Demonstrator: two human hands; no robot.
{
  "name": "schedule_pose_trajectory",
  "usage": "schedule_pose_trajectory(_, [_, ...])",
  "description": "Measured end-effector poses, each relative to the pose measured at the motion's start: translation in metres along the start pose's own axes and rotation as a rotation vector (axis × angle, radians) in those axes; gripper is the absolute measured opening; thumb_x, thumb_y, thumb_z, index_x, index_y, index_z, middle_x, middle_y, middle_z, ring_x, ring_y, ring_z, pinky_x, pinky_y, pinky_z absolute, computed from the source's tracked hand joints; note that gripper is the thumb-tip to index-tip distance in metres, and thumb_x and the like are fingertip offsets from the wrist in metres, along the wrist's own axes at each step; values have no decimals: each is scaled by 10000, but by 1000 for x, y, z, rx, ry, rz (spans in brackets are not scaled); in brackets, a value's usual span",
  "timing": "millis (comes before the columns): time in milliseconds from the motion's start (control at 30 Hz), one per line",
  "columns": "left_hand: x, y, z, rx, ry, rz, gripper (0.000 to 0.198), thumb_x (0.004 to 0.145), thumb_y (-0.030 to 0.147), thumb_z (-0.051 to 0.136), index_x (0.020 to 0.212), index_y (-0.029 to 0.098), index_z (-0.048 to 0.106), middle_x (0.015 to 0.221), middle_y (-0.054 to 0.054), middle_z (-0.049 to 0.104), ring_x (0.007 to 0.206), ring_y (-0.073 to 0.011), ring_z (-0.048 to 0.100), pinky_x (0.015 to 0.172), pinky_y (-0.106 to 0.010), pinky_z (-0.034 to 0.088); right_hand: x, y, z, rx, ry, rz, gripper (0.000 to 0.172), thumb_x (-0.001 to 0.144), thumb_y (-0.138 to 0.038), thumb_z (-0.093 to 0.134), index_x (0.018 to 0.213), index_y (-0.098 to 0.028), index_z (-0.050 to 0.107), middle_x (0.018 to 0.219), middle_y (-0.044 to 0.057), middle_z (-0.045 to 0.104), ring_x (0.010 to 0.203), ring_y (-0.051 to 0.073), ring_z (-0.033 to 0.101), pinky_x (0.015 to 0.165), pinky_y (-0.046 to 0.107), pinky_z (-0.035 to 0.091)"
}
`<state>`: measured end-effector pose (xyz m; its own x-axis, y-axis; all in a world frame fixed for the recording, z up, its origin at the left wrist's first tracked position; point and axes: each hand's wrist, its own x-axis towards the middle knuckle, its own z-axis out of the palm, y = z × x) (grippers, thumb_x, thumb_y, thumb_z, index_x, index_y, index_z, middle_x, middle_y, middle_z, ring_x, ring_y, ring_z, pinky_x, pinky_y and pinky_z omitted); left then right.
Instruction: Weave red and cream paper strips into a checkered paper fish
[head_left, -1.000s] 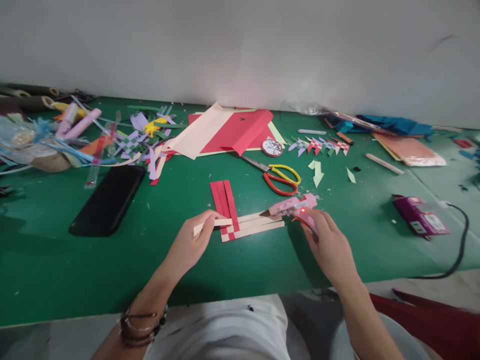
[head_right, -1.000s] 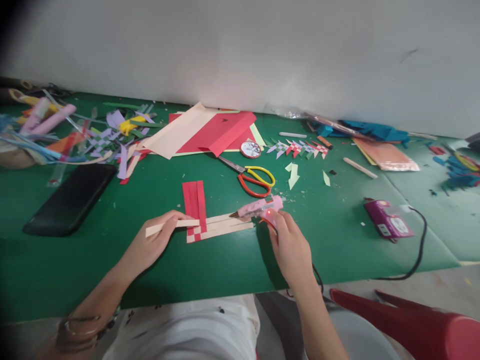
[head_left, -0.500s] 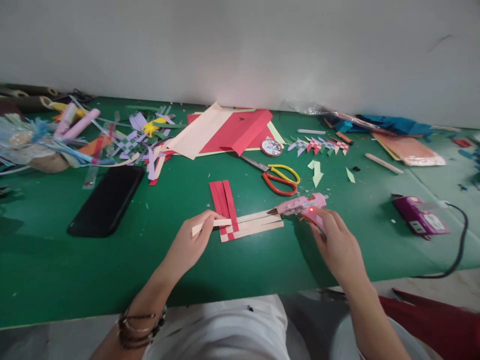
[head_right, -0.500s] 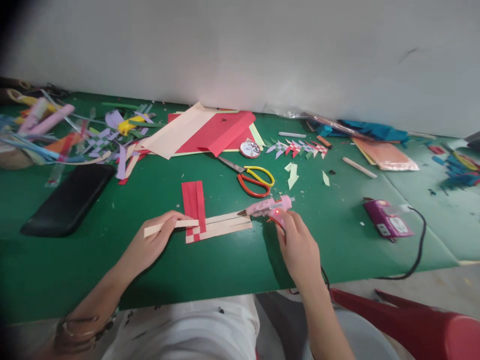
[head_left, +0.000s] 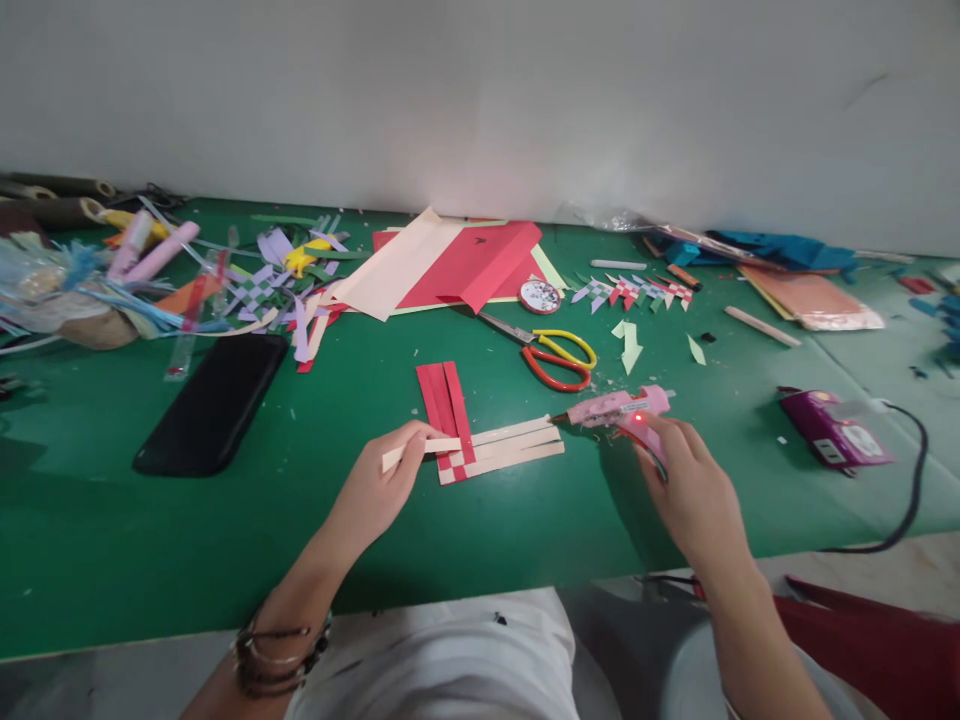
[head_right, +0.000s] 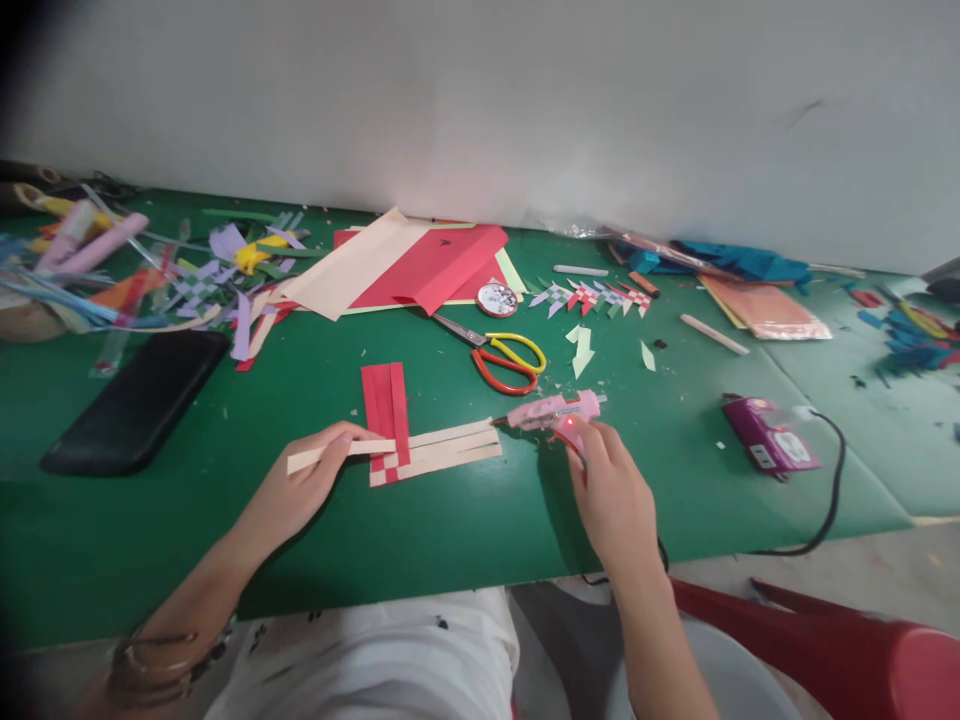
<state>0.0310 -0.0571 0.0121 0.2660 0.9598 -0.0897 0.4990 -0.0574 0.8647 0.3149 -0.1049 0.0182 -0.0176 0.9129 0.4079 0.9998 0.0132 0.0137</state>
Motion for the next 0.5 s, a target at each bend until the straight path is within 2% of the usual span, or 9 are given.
schedule_pose_trajectory(167, [0, 0, 0, 2, -4, 0, 356, 855, 371, 291, 793, 190, 592, 714, 12, 632, 695, -161, 558, 556, -207, 408, 0, 2, 1, -9, 8, 2, 233, 858, -272, 343, 1014, -192, 498, 922, 93, 592, 731, 200, 595, 487, 268, 443])
schedule_pose_trajectory(333, [0, 3, 0, -60, -8, 19, 352, 852, 365, 300, 806, 182, 597, 812, -6, 658, 802, -172, 575, 669, -215, 432, 1, -1, 1, 1, 8, 58, 250, 833, -331, 388, 1007, -199, 511, 931, 89, 581, 730, 199, 583, 463, 259, 402])
schedule_pose_trajectory(500, [1, -1, 0, 4, 5, 22, 370, 854, 380, 288, 790, 183, 594, 771, -6, 645, 747, -172, 573, 599, -219, 422, 7, 2, -3, 164, 106, 194, 329, 778, -430, 442, 1003, -197, 498, 892, 85, 576, 795, 216, 555, 607, 306, 422])
